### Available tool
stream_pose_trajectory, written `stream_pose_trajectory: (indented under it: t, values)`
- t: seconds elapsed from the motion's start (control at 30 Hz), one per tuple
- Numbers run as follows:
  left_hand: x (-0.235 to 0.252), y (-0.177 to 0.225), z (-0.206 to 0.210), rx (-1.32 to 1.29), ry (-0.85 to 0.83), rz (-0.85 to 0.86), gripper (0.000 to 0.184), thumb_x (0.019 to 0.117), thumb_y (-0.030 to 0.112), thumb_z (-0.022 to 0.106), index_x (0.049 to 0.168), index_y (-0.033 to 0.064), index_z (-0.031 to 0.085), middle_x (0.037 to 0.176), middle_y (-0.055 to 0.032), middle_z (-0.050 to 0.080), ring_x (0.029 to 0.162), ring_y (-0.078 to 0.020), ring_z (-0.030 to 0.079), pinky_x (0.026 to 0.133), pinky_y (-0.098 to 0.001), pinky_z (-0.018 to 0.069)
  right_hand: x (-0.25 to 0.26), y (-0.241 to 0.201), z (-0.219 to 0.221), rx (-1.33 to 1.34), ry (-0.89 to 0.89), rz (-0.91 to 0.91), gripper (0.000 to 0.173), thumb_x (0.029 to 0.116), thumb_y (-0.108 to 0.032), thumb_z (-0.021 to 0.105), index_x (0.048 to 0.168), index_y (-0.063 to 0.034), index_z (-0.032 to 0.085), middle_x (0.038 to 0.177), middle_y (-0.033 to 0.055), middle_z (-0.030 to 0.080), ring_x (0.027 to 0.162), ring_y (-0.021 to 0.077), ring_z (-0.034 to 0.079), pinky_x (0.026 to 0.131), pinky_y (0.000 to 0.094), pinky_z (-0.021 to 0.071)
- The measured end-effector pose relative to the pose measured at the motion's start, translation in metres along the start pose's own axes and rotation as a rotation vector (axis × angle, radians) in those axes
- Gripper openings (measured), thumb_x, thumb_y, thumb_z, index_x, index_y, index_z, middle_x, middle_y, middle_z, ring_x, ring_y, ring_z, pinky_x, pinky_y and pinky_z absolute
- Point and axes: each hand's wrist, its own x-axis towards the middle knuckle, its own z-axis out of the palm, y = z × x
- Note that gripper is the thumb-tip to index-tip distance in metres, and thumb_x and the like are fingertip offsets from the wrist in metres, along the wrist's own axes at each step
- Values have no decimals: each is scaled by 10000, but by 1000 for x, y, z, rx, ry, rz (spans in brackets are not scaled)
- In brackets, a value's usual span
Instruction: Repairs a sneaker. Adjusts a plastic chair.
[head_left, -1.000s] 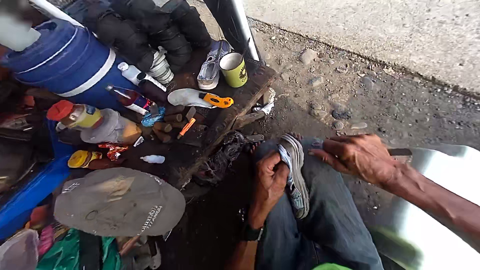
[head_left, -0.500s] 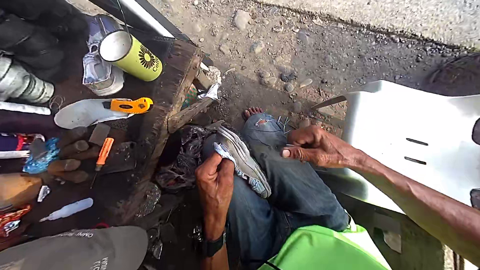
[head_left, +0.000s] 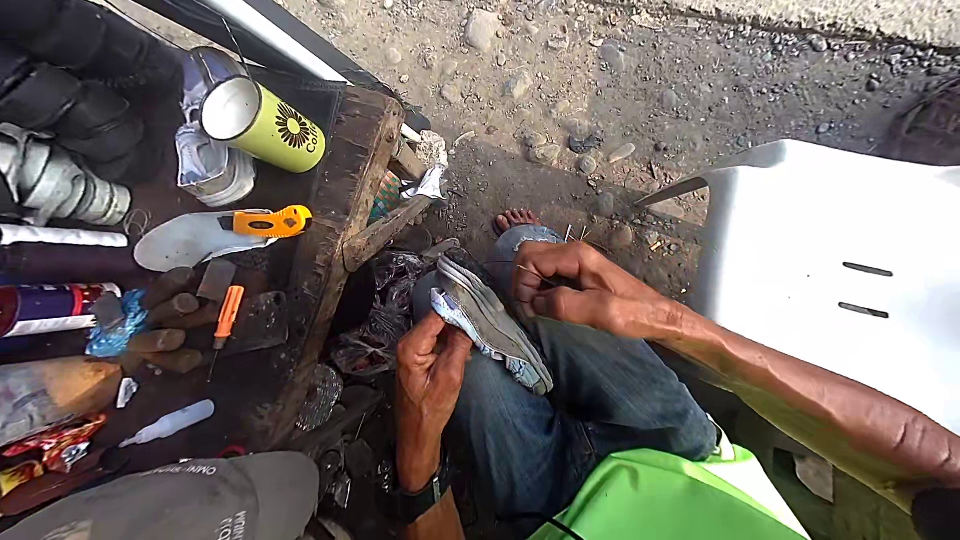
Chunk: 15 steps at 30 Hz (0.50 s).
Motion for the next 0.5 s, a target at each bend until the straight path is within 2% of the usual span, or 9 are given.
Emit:
stream_pose_trajectory:
  t: [0.03,0.1,0.2,0.23,0.3,0.33,0.4,0.43,0.5]
  values:
    - [1,0,-1,-3,-7,-1,140,950,28,604,1048,27,704,809,56,704,608,-17,616,534,-179,530,-7,-1,-6,200,-11,5,239,957,-213,491,817,-100,650,881,-28,629,740,8,553,608,176,434]
    - [2,1,2,19,4,17,139,946,26,604,1040,25,706,825,61,709,631,-6,624,555,-173,539,-21,-8,-20,442,-5,-2,255,966,-315,518,828,-148,654,836,-51,632,657,-15,534,554,152,417]
    - [3,-2,8,21,62,90,152,939,9,599,1008,10,735,913,28,739,792,-25,688,728,-213,594,-31,-20,-31,447,10,-32,270,966,-323,548,785,-144,637,758,-52,615,636,-3,528,560,161,410]
    - [2,-3,9,2,86,91,153,940,8,599,993,16,742,906,24,743,786,-32,691,725,-218,597,-30,-21,-31,429,0,-38,260,961,-312,561,778,-139,625,758,-47,608,641,3,529,563,166,411]
    - [1,-3,11,0,146,70,158,935,9,585,951,40,739,819,62,708,646,7,607,583,-172,521,-24,-16,-31,301,-37,-3,244,978,-314,621,817,-132,599,761,-52,590,631,-1,526,544,155,411]
    - [0,-3,11,0,166,54,171,932,-2,570,939,42,735,787,71,693,603,14,573,546,-164,491,-21,-15,-32,178,-50,49,192,971,-260,641,860,-116,581,737,-53,569,619,5,517,535,159,403]
    - [-3,0,10,-5,197,36,196,926,-24,547,932,40,733,764,73,691,578,9,567,532,-168,489,-16,-15,-32,-77,-23,160,68,933,-120,646,992,-91,632,704,-42,562,589,32,516,515,181,416]
    - [-3,1,10,-9,210,30,209,923,-34,540,936,35,737,769,65,704,586,0,591,542,-175,511,-15,-14,-32,-174,1,158,88,924,-84,623,1003,-90,662,708,-43,573,592,31,519,518,186,420]
    - [-5,2,10,12,231,20,222,916,-37,525,929,33,735,768,64,711,605,-7,619,557,-178,531,-11,-12,-30,-438,65,34,139,910,-83,599,930,-106,734,719,-67,611,609,12,542,516,194,442]
